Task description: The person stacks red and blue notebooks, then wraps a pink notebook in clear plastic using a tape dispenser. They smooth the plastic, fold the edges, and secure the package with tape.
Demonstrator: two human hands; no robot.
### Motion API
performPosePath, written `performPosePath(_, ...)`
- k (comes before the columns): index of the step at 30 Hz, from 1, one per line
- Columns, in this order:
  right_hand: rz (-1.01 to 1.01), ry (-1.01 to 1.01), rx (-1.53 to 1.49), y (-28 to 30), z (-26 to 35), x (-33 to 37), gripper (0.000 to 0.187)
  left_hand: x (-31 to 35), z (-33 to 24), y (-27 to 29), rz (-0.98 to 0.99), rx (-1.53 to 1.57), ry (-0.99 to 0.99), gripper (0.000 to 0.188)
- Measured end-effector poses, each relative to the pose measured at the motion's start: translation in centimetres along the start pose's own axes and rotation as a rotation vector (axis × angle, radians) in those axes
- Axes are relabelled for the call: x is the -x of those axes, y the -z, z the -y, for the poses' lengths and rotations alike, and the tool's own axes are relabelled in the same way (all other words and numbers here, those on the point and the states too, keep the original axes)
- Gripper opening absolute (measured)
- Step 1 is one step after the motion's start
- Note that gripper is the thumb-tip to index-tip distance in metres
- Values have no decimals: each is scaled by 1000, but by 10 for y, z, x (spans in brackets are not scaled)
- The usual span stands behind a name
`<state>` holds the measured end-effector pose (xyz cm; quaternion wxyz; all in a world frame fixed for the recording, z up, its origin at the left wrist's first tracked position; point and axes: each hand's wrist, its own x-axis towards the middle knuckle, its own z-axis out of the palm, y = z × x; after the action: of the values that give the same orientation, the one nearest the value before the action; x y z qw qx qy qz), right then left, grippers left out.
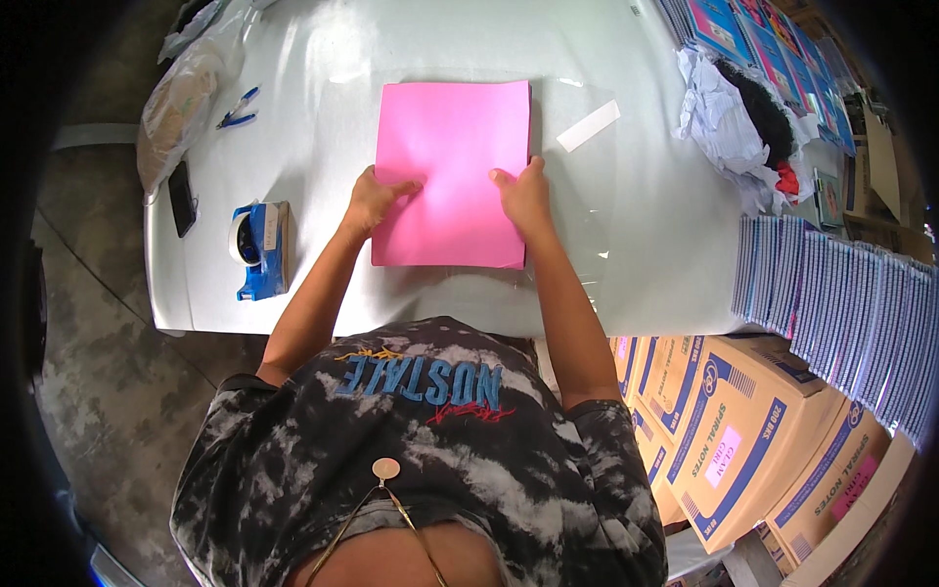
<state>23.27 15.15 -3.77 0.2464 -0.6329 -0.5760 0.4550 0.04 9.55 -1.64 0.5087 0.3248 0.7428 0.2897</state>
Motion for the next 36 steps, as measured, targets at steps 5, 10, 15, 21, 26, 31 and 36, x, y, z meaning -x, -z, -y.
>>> performPosePath(5,-26,-69,456,4,31,20,58,17,-18,4,-42,-244,12,70)
performPosePath(10,-29,-123,532,15,48,31,56,43,-36,3,-291,-656,-90,79)
performPosePath(15,-194,19,296,7,27,31,58,29,-17,3,-326,-227,-283,76)
performPosePath(21,-224,186,99,-15,8,38,60,20,-3,-14,-251,-84,-410,71)
performPosePath(26,-272,247,337,-38,4,43,58,17,6,-32,-310,-452,-498,71)
performPosePath(31,-302,346,565,-46,2,48,47,17,3,-45,-464,-792,-561,64)
performPosePath(36,-308,395,633,-50,-5,45,47,14,-2,-61,-304,-947,-687,58)
